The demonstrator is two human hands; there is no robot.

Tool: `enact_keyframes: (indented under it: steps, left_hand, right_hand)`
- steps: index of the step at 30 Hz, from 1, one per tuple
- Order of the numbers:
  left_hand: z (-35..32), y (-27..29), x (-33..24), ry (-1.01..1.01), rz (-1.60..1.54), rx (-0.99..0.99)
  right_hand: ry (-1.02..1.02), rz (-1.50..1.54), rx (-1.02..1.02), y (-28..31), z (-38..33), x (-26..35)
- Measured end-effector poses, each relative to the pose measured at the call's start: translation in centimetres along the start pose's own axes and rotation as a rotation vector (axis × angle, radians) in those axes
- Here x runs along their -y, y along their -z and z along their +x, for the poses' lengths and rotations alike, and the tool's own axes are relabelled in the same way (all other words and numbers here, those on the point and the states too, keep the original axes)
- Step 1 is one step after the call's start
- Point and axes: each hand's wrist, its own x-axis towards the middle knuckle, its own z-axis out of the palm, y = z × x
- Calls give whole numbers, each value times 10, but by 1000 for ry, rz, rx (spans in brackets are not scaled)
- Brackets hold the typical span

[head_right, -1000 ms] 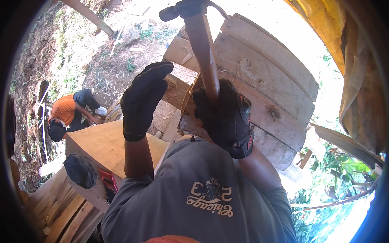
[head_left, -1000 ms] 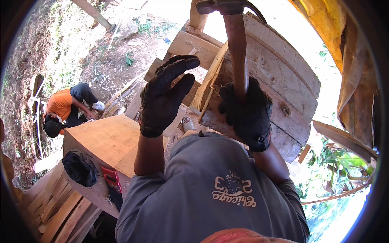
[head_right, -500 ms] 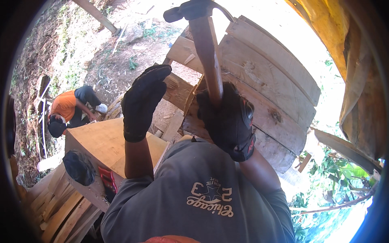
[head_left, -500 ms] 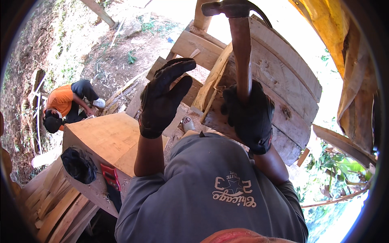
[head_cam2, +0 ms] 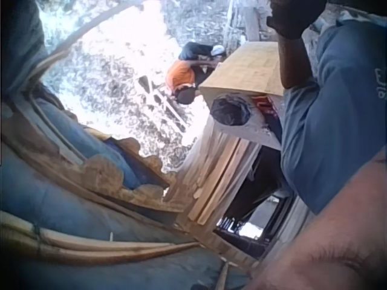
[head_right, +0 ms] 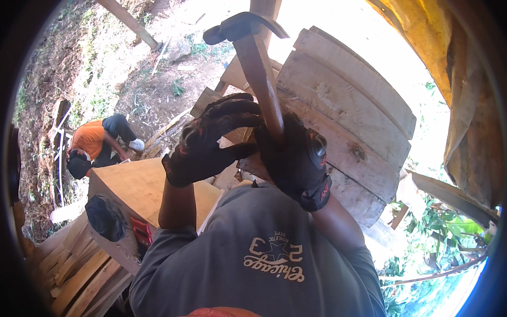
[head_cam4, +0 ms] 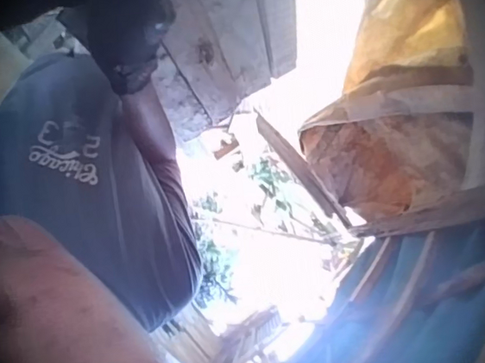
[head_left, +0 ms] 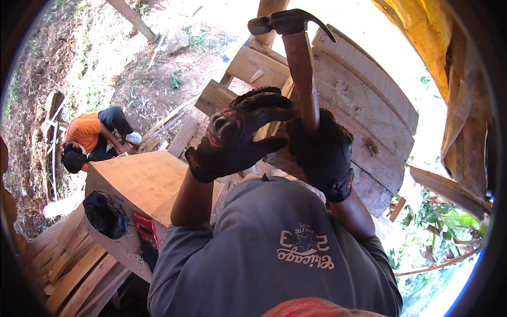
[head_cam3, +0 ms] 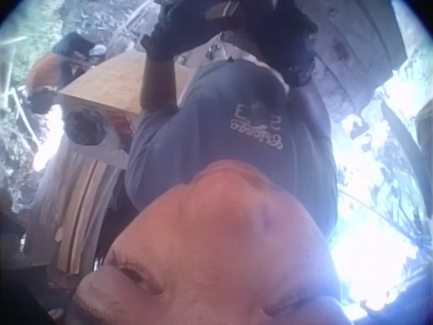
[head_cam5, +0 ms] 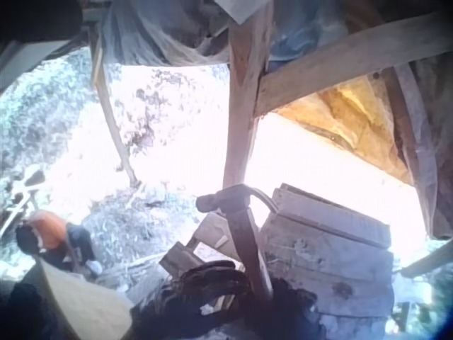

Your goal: The person assembles a wooden crate by hammering nails into wooden planks to secure the sides and bottom.

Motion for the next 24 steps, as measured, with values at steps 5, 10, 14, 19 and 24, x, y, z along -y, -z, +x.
enact_keyframes:
  steps: [5, 10, 14, 19, 24]
  left_hand:
    - [4, -17, -13, 25, 223, -85]
    - [1, -24, -13, 15, 222, -190]
    - [6, -25, -13, 0, 150, -230]
    - [8, -25, -4, -71, 153, -194]
    - [8, -28, -1, -18, -13, -161]
  right_hand:
    - [1, -38, 10, 3, 1, 3]
    - [127, -117, -2, 7, -1, 0]
    - [3, -37, 57, 7, 0, 4]
    - [68, 3, 53, 11, -4, 3]
    - [-311, 155, 146, 47, -9, 33]
